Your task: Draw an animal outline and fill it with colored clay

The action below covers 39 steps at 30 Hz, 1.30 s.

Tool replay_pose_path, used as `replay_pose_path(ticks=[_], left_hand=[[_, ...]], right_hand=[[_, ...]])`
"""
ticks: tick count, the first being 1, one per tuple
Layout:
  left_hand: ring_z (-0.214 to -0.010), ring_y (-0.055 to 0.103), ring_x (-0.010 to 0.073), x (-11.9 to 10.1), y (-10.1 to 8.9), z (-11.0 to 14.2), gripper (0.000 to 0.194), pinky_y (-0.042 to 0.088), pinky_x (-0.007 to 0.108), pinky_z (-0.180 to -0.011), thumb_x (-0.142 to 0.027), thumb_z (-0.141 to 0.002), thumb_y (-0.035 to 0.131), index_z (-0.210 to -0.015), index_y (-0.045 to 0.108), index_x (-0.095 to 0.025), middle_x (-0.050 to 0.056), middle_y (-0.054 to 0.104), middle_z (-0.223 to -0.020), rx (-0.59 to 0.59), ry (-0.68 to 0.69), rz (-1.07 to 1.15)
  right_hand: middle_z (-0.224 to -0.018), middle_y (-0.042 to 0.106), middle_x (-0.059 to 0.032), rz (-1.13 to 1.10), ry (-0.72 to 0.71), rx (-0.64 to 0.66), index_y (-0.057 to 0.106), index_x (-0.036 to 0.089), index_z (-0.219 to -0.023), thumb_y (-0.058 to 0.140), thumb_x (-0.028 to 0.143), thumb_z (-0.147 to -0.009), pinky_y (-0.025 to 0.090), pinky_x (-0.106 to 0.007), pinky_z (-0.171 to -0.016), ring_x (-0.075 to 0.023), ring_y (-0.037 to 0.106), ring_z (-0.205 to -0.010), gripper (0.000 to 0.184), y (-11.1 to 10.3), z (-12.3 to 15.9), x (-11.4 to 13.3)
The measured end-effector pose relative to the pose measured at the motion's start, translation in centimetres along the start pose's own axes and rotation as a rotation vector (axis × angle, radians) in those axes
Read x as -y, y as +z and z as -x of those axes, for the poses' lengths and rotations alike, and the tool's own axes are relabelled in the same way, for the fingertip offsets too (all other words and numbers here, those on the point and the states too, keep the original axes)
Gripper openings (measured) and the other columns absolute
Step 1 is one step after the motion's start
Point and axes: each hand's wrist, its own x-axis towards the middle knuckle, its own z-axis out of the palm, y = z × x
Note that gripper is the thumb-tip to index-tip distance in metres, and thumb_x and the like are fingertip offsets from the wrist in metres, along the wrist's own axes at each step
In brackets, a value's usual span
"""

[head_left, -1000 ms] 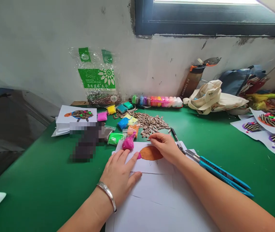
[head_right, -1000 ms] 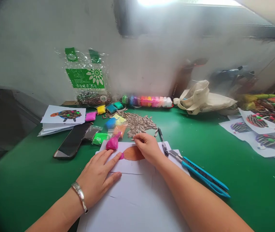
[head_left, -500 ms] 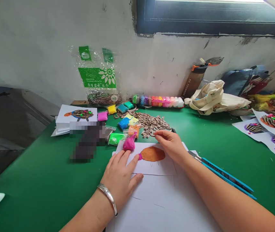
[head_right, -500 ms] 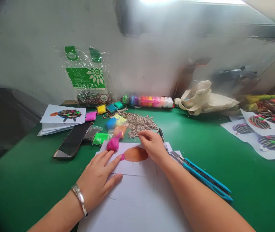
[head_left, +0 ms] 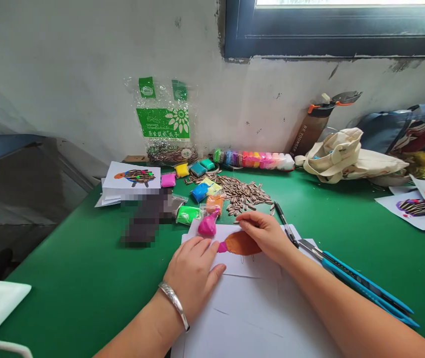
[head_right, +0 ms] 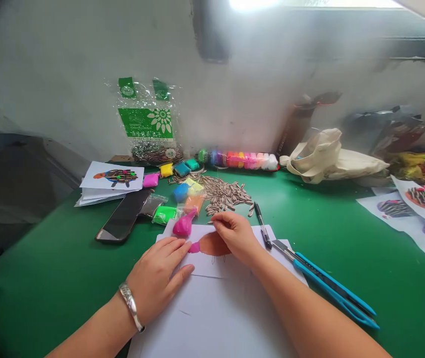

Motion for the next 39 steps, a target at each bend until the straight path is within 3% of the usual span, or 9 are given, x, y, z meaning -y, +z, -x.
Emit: replay_pose_path(ticks=[5, 9, 11, 14, 17, 27, 30, 35, 39], left_hand=[[-0.088, 0.064, 0.0228, 1.2, -1.0, -0.2, 0.03, 0.055, 0.039, -0.081, -0.029, -0.095, 0.048, -0.114, 0.066, -0.014, 0.008, 0.072, -0.094, -0.197, 0.044, 0.054], [-0.114, 0.056, 0.0274, 5.6, -3.3, -0.3, 0.032, 0.043, 0.047, -0.104, -0.024, -0.094, 0.043, -0.112, 0.069, -0.018, 0.009, 0.068, -0.113, -0.483, -0.144, -0.139], [-0.122, 0.05, 0.0322, 8.3, -3.8, -0.3, 0.036, 0.041, 0.052, -0.105, -0.018, -0.09, 0.042, -0.109, 0.072, -0.02, 0.01, 0.064, -0.122, -0.446, -0.329, -0.259], [-0.131, 0.042, 0.0361, 10.8, -3.3, -0.4, 0.042, 0.041, 0.056, -0.103, -0.009, -0.081, 0.046, -0.11, 0.073, -0.024, 0.009, 0.058, -0.133, -0.195, -0.608, -0.295], [-0.138, 0.032, 0.0337, 11.4, -2.4, -0.6, 0.044, 0.031, 0.059, -0.109, -0.01, -0.081, 0.048, -0.111, 0.072, -0.031, 0.004, 0.053, -0.14, -0.085, -0.648, -0.292], [-0.134, 0.036, 0.041, 13.2, -2.9, 0.4, 0.04, 0.036, 0.065, -0.103, -0.014, -0.08, 0.05, -0.11, 0.073, -0.028, 0.008, 0.055, -0.137, -0.235, -0.652, -0.283], [-0.131, 0.041, 0.0414, 13.0, -2.9, 0.3, 0.038, 0.039, 0.065, -0.101, -0.011, -0.081, 0.048, -0.106, 0.075, -0.023, 0.011, 0.06, -0.131, -0.326, -0.559, -0.264], [-0.114, 0.059, 0.0267, 9.3, -3.1, -0.3, 0.029, 0.045, 0.046, -0.104, -0.012, -0.09, 0.047, -0.106, 0.071, -0.016, 0.012, 0.07, -0.111, -0.778, -0.134, -0.17], [-0.111, 0.061, 0.0221, 3.9, -1.6, -0.5, 0.032, 0.05, 0.039, -0.1, -0.006, -0.089, 0.048, -0.115, 0.065, -0.013, 0.011, 0.069, -0.112, -0.565, 0.184, 0.054]], right_hand=[[-0.085, 0.071, -0.005, 0.029, -0.031, 0.006, 0.071, 0.021, -0.084, 0.056, 0.037, -0.08, 0.046, -0.033, -0.076, -0.0214, 0.062, -0.082, 0.022, 0.1, 0.1, 0.1], [-0.088, 0.072, -0.0057, 0.024, -0.02, -0.008, 0.071, 0.021, -0.084, 0.056, 0.038, -0.079, 0.047, -0.034, -0.077, -0.0222, 0.063, -0.083, 0.023, 0.1, 0.0, 0.2], [-0.088, 0.072, -0.0057, 0.029, -0.017, -0.002, 0.071, 0.02, -0.084, 0.056, 0.038, -0.079, 0.046, -0.034, -0.078, -0.0222, 0.063, -0.084, 0.024, 0.1, -0.1, 0.2], [-0.088, 0.071, -0.0052, 0.02, -0.018, -0.002, 0.071, 0.02, -0.085, 0.056, 0.038, -0.079, 0.046, -0.033, -0.078, -0.0218, 0.063, -0.083, 0.024, 0.1, -0.2, 0.2], [-0.086, 0.071, -0.0046, 0.012, -0.017, -0.008, 0.071, 0.02, -0.086, 0.056, 0.037, -0.079, 0.046, -0.032, -0.077, -0.0212, 0.063, -0.083, 0.024, 0.1, -0.2, 0.0], [-0.085, 0.071, -0.0039, 0.009, -0.034, -0.015, 0.071, 0.02, -0.086, 0.055, 0.034, -0.08, 0.046, -0.031, -0.076, -0.0202, 0.063, -0.082, 0.022, 0.1, -0.2, -0.4], [-0.084, 0.071, -0.0044, 0.012, -0.03, -0.01, 0.071, 0.02, -0.086, 0.055, 0.035, -0.08, 0.046, -0.032, -0.075, -0.0206, 0.063, -0.081, 0.023, 0.2, -0.3, -0.4], [-0.085, 0.07, -0.0033, 0.018, -0.032, -0.012, 0.07, 0.021, -0.085, 0.054, 0.034, -0.08, 0.046, -0.032, -0.076, -0.0201, 0.062, -0.082, 0.021, 0.2, -0.3, -0.4], [-0.085, 0.07, -0.0029, 0.025, -0.031, -0.01, 0.07, 0.021, -0.085, 0.054, 0.033, -0.08, 0.046, -0.032, -0.077, -0.0197, 0.062, -0.082, 0.02, 0.2, -0.3, -0.4]])
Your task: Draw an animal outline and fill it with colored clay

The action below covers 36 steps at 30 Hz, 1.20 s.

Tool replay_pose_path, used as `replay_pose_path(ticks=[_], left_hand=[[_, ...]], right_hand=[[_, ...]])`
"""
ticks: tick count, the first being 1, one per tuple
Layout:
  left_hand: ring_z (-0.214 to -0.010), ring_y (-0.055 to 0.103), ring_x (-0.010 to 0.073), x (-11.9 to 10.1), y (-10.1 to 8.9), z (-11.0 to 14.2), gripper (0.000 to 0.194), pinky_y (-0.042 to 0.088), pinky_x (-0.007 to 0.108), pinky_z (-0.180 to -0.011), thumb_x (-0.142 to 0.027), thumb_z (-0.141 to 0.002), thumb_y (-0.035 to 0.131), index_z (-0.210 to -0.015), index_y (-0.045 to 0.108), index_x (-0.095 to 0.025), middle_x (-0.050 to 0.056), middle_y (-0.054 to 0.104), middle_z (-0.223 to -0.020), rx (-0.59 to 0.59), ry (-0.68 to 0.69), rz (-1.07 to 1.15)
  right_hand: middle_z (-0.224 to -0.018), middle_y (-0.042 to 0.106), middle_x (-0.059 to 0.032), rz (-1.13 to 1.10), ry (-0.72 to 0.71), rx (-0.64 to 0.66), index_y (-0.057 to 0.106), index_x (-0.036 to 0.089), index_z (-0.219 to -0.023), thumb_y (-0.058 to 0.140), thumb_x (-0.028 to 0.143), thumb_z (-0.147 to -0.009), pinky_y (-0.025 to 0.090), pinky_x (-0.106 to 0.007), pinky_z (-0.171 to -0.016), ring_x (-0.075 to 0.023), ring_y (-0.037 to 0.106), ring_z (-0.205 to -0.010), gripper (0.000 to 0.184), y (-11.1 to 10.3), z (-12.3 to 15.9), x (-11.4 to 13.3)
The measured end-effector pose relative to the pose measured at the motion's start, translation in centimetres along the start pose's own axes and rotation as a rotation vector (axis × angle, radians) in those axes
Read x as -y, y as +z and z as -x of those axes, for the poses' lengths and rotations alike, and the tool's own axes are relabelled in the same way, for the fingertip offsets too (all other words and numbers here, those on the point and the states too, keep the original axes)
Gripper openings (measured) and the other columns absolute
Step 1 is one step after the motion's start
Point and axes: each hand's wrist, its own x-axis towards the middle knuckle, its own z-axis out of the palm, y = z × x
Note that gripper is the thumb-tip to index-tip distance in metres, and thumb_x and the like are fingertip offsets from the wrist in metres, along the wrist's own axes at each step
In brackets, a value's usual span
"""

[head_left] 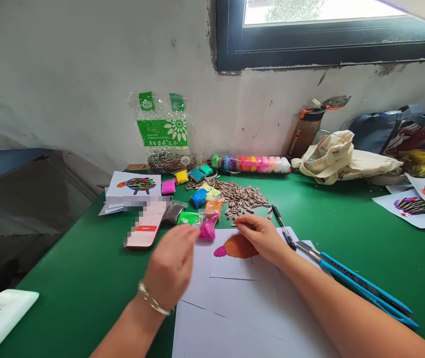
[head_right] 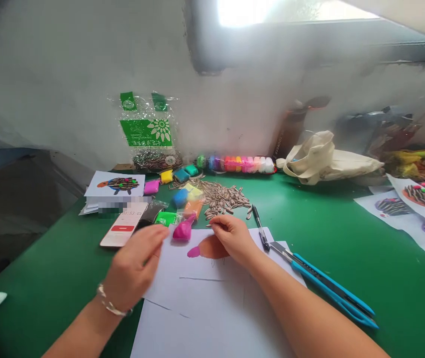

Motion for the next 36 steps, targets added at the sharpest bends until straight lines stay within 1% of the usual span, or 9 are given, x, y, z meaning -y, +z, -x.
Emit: replay_pose_path(ticks=[2, 5, 8, 12, 18, 24, 27, 31, 36], left_hand=[[-0.114, 0.059, 0.0231, -2.0, 1.1, 0.2, 0.032, 0.05, 0.039, -0.101, -0.007, -0.089, 0.049, -0.117, 0.064, -0.013, 0.01, 0.069, -0.114, 0.14, 0.062, 0.088], [-0.112, 0.061, 0.0235, -3.0, 2.0, 0.4, 0.033, 0.053, 0.039, -0.097, -0.008, -0.09, 0.046, -0.116, 0.065, -0.014, 0.01, 0.07, -0.112, 0.214, 0.079, 0.134], [-0.109, 0.063, 0.0245, -2.2, 2.1, 0.5, 0.033, 0.055, 0.041, -0.093, -0.008, -0.09, 0.044, -0.115, 0.066, -0.013, 0.011, 0.071, -0.11, 0.211, 0.06, 0.101], [-0.107, 0.063, 0.0238, -1.0, 2.0, 0.3, 0.031, 0.055, 0.041, -0.095, -0.01, -0.092, 0.043, -0.112, 0.067, -0.012, 0.011, 0.072, -0.108, 0.178, 0.034, 0.07], [-0.114, 0.06, 0.0249, -0.6, 2.9, 0.5, 0.031, 0.053, 0.043, -0.099, -0.014, -0.093, 0.045, -0.113, 0.067, -0.012, 0.012, 0.069, -0.114, 0.207, -0.006, 0.049], [-0.118, 0.058, 0.0271, -0.2, 3.7, 0.3, 0.029, 0.052, 0.045, -0.1, -0.014, -0.092, 0.045, -0.11, 0.068, -0.012, 0.014, 0.067, -0.119, 0.229, 0.015, 0.029], [-0.11, 0.062, 0.0263, -0.6, 3.3, -0.4, 0.029, 0.054, 0.045, -0.096, -0.013, -0.091, 0.045, -0.106, 0.069, -0.015, 0.012, 0.07, -0.111, 0.242, 0.038, 0.018], [-0.094, 0.066, 0.0228, -1.4, 2.7, -1.4, 0.029, 0.058, 0.04, -0.086, -0.009, -0.089, 0.043, -0.101, 0.069, -0.015, 0.01, 0.072, -0.098, 0.284, 0.035, 0.042], [-0.089, 0.067, 0.0217, -1.6, 3.5, -1.5, 0.027, 0.06, 0.039, -0.081, -0.009, -0.088, 0.045, -0.097, 0.07, -0.016, 0.008, 0.074, -0.094, 0.342, -0.008, 0.124]], right_hand=[[-0.087, 0.071, -0.0031, -0.001, -0.009, -0.004, 0.071, 0.021, -0.085, 0.055, 0.032, -0.08, 0.046, -0.032, -0.078, -0.0197, 0.062, -0.084, 0.02, 0.0, 0.0, -0.1], [-0.088, 0.071, -0.003, -0.017, -0.031, 0.003, 0.071, 0.021, -0.086, 0.056, 0.031, -0.08, 0.046, -0.031, -0.079, -0.0193, 0.062, -0.084, 0.019, 0.0, 0.0, -0.1], [-0.086, 0.071, -0.0024, -0.032, -0.054, 0.036, 0.071, 0.021, -0.085, 0.057, 0.03, -0.08, 0.046, -0.03, -0.077, -0.0185, 0.062, -0.083, 0.017, 0.0, 0.0, 0.0], [-0.087, 0.071, -0.0016, -0.037, -0.079, 0.054, 0.071, 0.022, -0.085, 0.057, 0.028, -0.081, 0.046, -0.028, -0.077, -0.0176, 0.062, -0.083, 0.016, 0.0, 0.1, 0.1], [-0.086, 0.071, -0.0018, -0.042, -0.083, 0.06, 0.071, 0.021, -0.085, 0.058, 0.028, -0.081, 0.047, -0.028, -0.077, -0.0178, 0.063, -0.083, 0.015, 0.0, 0.1, -0.1], [-0.087, 0.071, -0.0023, -0.042, -0.09, 0.054, 0.071, 0.021, -0.084, 0.057, 0.027, -0.081, 0.048, -0.029, -0.077, -0.0182, 0.064, -0.083, 0.016, 0.1, -0.1, -0.2], [-0.087, 0.071, -0.0026, -0.041, -0.098, 0.054, 0.071, 0.021, -0.084, 0.057, 0.027, -0.081, 0.048, -0.029, -0.076, -0.0184, 0.064, -0.083, 0.016, 0.1, -0.1, -0.3], [-0.087, 0.071, -0.0027, -0.045, -0.123, 0.065, 0.072, 0.021, -0.084, 0.056, 0.026, -0.081, 0.048, -0.03, -0.078, -0.0184, 0.064, -0.084, 0.016, 0.1, -0.2, -0.3], [-0.088, 0.072, -0.003, -0.052, -0.15, 0.07, 0.072, 0.021, -0.083, 0.056, 0.024, -0.08, 0.048, -0.03, -0.078, -0.0182, 0.064, -0.084, 0.017, 0.1, -0.1, 0.2]])
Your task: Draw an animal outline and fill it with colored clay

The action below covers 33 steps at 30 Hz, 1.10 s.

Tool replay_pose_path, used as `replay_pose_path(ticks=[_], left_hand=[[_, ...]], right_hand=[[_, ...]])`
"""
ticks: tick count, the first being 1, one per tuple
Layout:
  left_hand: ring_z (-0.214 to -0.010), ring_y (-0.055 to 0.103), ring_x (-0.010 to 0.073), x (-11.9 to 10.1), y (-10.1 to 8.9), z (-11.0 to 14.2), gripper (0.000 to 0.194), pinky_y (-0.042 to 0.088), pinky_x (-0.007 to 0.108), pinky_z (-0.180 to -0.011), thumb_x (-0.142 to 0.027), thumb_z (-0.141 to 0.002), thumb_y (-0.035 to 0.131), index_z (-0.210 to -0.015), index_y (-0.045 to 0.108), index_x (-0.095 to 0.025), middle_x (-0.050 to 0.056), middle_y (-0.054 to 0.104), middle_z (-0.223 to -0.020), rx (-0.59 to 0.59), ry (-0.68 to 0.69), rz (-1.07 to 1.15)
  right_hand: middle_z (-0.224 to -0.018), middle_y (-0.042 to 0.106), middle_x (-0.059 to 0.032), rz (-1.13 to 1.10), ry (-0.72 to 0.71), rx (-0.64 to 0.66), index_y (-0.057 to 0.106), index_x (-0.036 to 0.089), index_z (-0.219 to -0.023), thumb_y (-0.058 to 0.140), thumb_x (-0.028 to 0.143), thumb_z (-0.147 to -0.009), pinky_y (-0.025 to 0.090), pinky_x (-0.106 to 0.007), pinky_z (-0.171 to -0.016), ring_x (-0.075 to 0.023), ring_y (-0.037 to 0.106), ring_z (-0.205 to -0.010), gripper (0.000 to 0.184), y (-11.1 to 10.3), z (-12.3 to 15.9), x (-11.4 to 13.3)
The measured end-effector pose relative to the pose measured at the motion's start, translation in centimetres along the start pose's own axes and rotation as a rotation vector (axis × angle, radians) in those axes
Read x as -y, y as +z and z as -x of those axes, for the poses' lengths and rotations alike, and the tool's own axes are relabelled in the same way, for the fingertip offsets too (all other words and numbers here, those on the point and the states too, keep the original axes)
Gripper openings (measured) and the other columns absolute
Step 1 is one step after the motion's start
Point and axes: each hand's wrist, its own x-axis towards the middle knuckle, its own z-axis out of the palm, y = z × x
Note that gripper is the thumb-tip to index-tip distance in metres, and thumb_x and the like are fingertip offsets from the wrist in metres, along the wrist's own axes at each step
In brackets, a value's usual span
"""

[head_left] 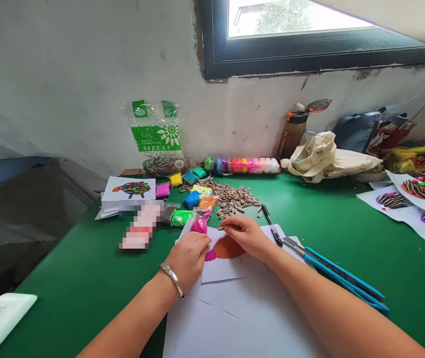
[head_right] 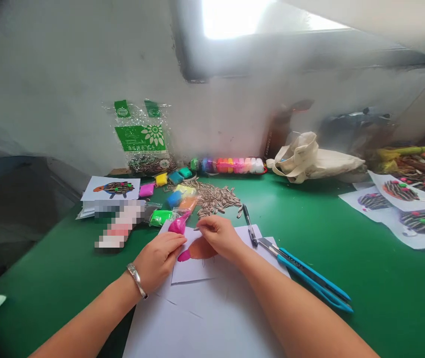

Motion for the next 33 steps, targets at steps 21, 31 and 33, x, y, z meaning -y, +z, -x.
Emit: replay_pose_path(ticks=[21, 31, 33], left_hand=[[-0.11, 0.063, 0.0231, 1.1, 0.3, 1.7, 0.031, 0.054, 0.041, -0.097, -0.01, -0.091, 0.044, -0.106, 0.07, -0.018, 0.01, 0.072, -0.108, 0.02, 0.086, 0.217], [-0.106, 0.063, 0.0215, 0.9, 0.1, 1.5, 0.027, 0.056, 0.036, -0.092, -0.013, -0.091, 0.046, -0.1, 0.071, -0.019, 0.01, 0.07, -0.109, 0.048, 0.038, 0.24], [-0.107, 0.063, 0.0215, 0.9, 0.1, 1.5, 0.027, 0.056, 0.036, -0.093, -0.013, -0.091, 0.046, -0.1, 0.071, -0.019, 0.01, 0.07, -0.11, 0.05, 0.034, 0.241]], right_hand=[[-0.086, 0.07, -0.0045, 0.245, -0.044, -0.082, 0.069, 0.022, -0.086, 0.05, 0.023, -0.087, 0.047, -0.032, -0.077, -0.0193, 0.063, -0.082, 0.019, -0.8, 3.1, 1.3], [-0.092, 0.073, -0.0047, 0.321, 0.052, -0.194, 0.07, 0.022, -0.092, 0.052, 0.027, -0.086, 0.049, -0.032, -0.075, -0.0203, 0.065, -0.083, 0.02, -2.8, 2.7, -1.0], [-0.088, 0.072, -0.0047, 0.423, 0.01, -0.148, 0.071, 0.023, -0.09, 0.051, 0.024, -0.086, 0.048, -0.032, -0.075, -0.0206, 0.064, -0.083, 0.021, -2.8, 2.5, -1.3]])
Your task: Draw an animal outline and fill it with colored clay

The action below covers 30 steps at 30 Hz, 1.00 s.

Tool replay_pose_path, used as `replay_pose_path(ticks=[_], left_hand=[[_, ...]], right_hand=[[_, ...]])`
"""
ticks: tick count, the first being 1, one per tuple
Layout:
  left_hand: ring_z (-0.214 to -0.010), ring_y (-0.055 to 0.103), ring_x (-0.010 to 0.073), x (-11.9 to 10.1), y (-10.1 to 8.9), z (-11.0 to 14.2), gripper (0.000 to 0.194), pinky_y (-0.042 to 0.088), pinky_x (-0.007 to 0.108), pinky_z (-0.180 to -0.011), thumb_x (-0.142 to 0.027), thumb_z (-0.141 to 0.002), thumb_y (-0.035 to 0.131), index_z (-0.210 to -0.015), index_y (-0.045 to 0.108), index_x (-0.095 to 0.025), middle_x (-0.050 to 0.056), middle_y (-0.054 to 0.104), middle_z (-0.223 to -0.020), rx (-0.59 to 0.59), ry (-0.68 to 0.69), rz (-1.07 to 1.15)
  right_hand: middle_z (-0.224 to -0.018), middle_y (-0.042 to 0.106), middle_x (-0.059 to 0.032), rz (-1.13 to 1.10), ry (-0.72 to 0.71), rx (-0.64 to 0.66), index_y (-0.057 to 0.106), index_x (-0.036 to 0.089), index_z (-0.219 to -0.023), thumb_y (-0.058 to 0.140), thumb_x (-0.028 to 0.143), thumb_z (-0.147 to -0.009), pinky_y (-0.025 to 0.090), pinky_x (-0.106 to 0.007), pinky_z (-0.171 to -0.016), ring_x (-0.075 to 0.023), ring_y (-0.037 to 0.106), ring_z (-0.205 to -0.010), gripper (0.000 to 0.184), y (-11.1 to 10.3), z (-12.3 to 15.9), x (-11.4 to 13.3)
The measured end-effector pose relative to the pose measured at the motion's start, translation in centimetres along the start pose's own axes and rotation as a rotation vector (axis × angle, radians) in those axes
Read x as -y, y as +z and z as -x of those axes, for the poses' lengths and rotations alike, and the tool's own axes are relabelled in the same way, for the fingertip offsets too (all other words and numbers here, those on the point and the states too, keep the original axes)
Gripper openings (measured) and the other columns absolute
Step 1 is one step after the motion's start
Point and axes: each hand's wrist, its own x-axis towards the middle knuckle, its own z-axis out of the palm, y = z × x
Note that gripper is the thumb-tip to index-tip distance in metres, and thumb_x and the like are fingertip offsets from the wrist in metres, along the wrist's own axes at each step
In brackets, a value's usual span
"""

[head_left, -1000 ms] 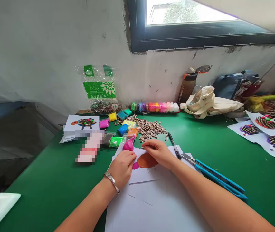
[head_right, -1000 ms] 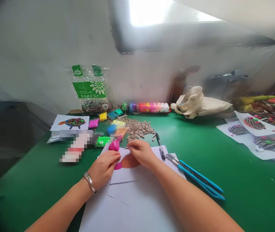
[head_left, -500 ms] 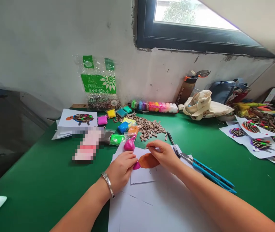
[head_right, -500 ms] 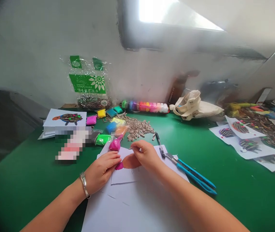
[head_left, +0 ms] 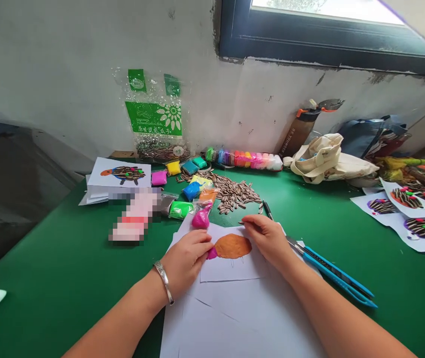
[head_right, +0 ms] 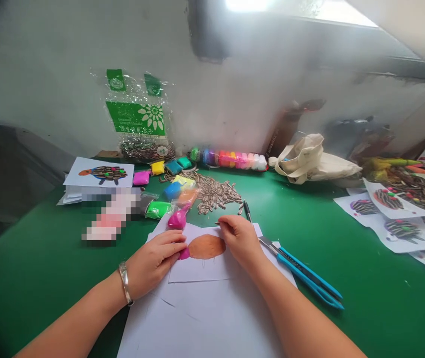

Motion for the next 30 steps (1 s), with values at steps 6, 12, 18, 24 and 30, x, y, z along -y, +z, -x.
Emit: replay_pose_path(ticks=[6, 12, 18, 24, 30], left_hand=[[-0.107, 0.063, 0.0211, 0.3, 0.1, 0.2, 0.032, 0.056, 0.035, -0.093, -0.008, -0.088, 0.045, -0.102, 0.072, -0.02, 0.009, 0.069, -0.111, 0.003, -0.008, 0.011], [-0.108, 0.063, 0.0207, 0.6, 0.1, 0.3, 0.039, 0.055, 0.034, -0.095, -0.002, -0.083, 0.041, -0.102, 0.072, -0.018, 0.01, 0.069, -0.113, 0.017, -0.004, -0.01], [-0.108, 0.063, 0.018, 0.6, -0.1, 0.2, 0.046, 0.054, 0.033, -0.096, 0.002, -0.078, 0.039, -0.103, 0.071, -0.019, 0.007, 0.07, -0.111, 0.031, -0.01, 0.021], [-0.107, 0.062, 0.0192, 0.5, 0.0, 0.1, 0.042, 0.053, 0.033, -0.097, 0.0, -0.079, 0.039, -0.102, 0.071, -0.015, 0.01, 0.07, -0.109, 0.038, -0.01, 0.038], [-0.108, 0.061, 0.0182, 0.3, -0.2, 0.0, 0.04, 0.052, 0.032, -0.097, -0.001, -0.082, 0.038, -0.099, 0.071, -0.016, 0.008, 0.069, -0.11, 0.066, -0.058, 0.065]], right_hand=[[-0.08, 0.067, -0.0068, 0.192, -0.109, 0.111, 0.074, 0.023, -0.091, 0.048, 0.021, -0.088, 0.046, -0.033, -0.07, -0.0215, 0.059, -0.079, 0.026, 0.2, 0.0, -0.4], [-0.101, 0.066, -0.0098, 0.138, -0.253, -0.018, 0.071, 0.023, -0.1, 0.048, 0.018, -0.088, 0.048, -0.039, -0.082, -0.0238, 0.058, -0.094, 0.026, -0.5, 1.2, 1.5], [-0.118, 0.063, -0.0076, 0.185, -0.598, 0.234, 0.064, 0.027, -0.115, 0.056, 0.018, -0.085, 0.04, -0.045, -0.098, -0.0267, 0.049, -0.114, 0.032, 0.3, 3.2, 5.9], [-0.122, 0.061, -0.009, 0.257, -0.611, 0.33, 0.065, 0.025, -0.114, 0.053, 0.031, -0.091, 0.033, -0.052, -0.105, -0.0283, 0.047, -0.118, 0.026, 1.5, 3.6, 6.4], [-0.135, 0.052, -0.0108, 0.25, -0.598, 0.245, 0.065, 0.025, -0.116, 0.053, 0.032, -0.092, 0.04, -0.051, -0.1, -0.0296, 0.043, -0.124, 0.028, 0.2, 3.1, 5.6]])
